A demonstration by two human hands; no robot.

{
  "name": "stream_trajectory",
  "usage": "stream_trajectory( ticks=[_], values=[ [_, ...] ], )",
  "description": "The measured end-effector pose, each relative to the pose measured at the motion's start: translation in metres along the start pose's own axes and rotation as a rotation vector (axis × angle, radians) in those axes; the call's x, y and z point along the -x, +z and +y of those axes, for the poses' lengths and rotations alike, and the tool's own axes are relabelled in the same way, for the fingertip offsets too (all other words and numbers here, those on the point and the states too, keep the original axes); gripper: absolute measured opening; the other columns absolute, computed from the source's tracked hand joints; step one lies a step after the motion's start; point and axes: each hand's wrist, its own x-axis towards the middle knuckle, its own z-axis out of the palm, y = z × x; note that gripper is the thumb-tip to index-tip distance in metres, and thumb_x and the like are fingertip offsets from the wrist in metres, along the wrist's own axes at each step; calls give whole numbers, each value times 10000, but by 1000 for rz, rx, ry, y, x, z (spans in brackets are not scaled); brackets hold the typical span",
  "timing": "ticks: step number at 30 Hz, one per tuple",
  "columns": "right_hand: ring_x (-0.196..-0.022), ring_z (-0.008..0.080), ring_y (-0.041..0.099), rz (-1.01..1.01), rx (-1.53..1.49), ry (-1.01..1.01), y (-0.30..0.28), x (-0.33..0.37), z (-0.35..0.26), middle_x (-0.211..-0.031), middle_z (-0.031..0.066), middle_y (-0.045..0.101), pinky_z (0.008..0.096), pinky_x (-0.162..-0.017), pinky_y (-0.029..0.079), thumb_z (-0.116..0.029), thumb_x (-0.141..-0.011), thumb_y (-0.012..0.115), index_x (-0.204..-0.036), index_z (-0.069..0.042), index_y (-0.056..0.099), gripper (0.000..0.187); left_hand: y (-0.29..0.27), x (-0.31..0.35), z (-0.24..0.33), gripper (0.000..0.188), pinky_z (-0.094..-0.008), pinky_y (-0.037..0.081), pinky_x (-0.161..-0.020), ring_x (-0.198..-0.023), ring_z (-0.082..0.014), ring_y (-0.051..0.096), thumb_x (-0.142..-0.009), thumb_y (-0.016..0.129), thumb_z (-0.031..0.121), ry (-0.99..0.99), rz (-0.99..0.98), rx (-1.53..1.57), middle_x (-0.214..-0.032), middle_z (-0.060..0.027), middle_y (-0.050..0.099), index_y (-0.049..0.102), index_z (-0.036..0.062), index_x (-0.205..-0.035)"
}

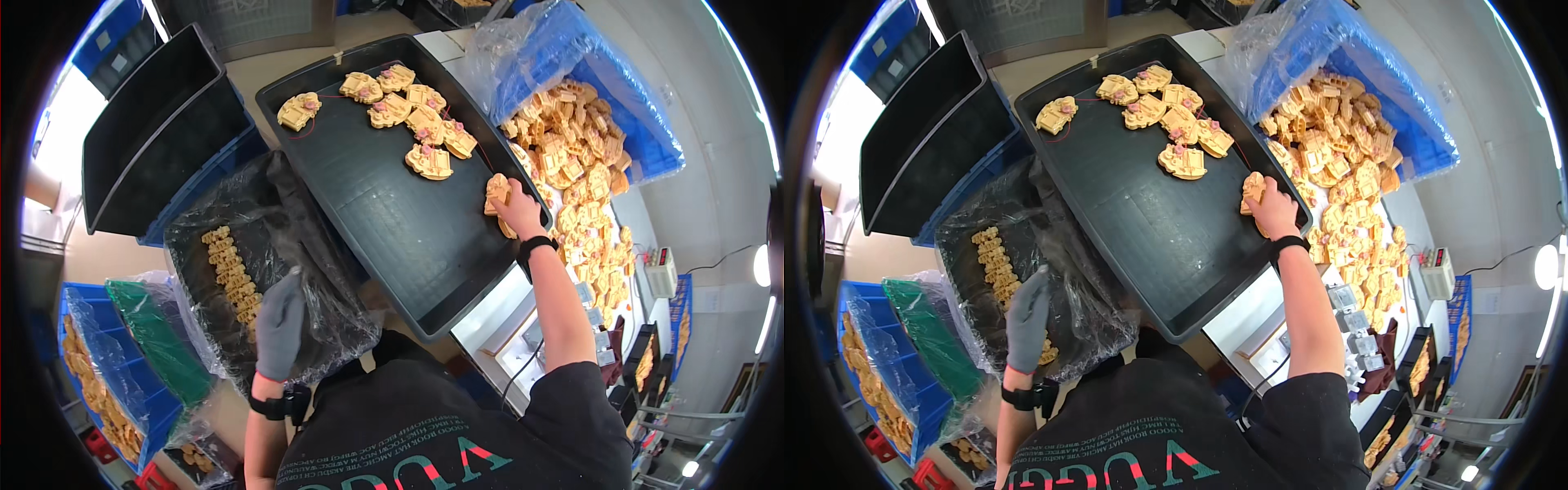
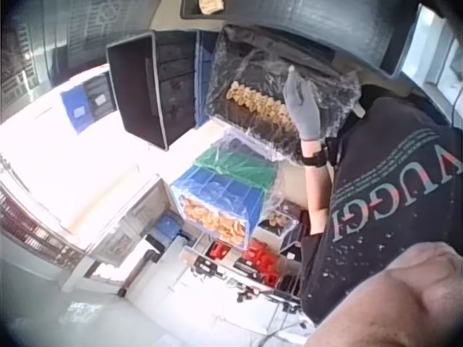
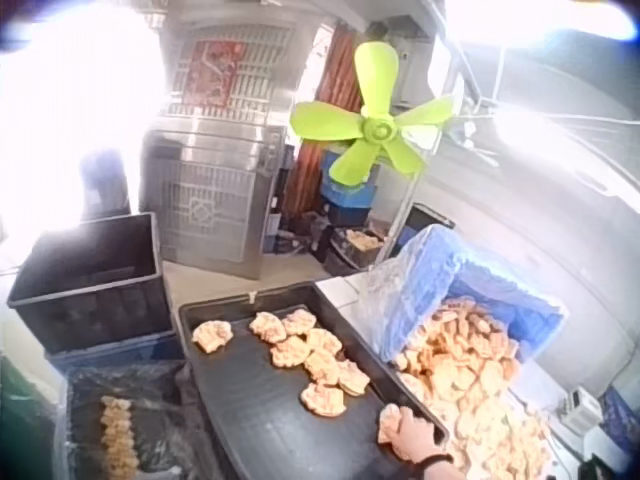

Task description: Transfer waffles from a tray and stack them neatly into a plastic-lined container.

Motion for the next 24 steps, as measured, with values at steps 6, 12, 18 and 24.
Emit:
stream_trajectory(
  ticks=[6, 12, 18, 24],
  values=[
    [-947, 387, 623, -190, -379, -244, -27, 22, -70, -1060, 204, 628, 443, -810, 507, -269, -773, 668, -1222, -76, 451, 535, 81, -23, 64, 488, -307, 373, -1050, -1294, -191, 431, -928, 530, 1, -163, -262, 506, -1447, -95, 406, 391, 21, -1396],
    [-912, 256, 648, -617, -988, -638, -109, 105, -159, -980, 160, 628, 352, -790, 517, -307, -848, 692, -1259, -42, 430, 555, 105, -36, 80, 469, -345, 466, -944, -1122, -183, 531, -993, 466, 232, -614, -166, 1308, -1281, -54, 498, 331, 109, -1425],
    [-968, 306, 624, 52, -754, -670, -66, 5, -148, -1027, 155, 646, 386, -838, 494, -296, -809, 710, -1063, -31, 612, 380, 64, 3, 66, 471, -335, 534, -736, -840, -175, 616, -969, 497, 332, -566, -137, 1431, -1055, -71, 616, 417, 171, -1405],
    [-1056, 389, 548, 60, -233, -505, 53, -82, -105, -1117, 207, 571, 463, -888, 469, -394, -741, 748, -1211, -95, 502, 609, 43, 39, 75, 530, -282, 503, -794, -910, -114, 566, -970, 506, 337, -531, 61, 1220, -1068, -30, 577, 372, 125, -1437]
  ],
)
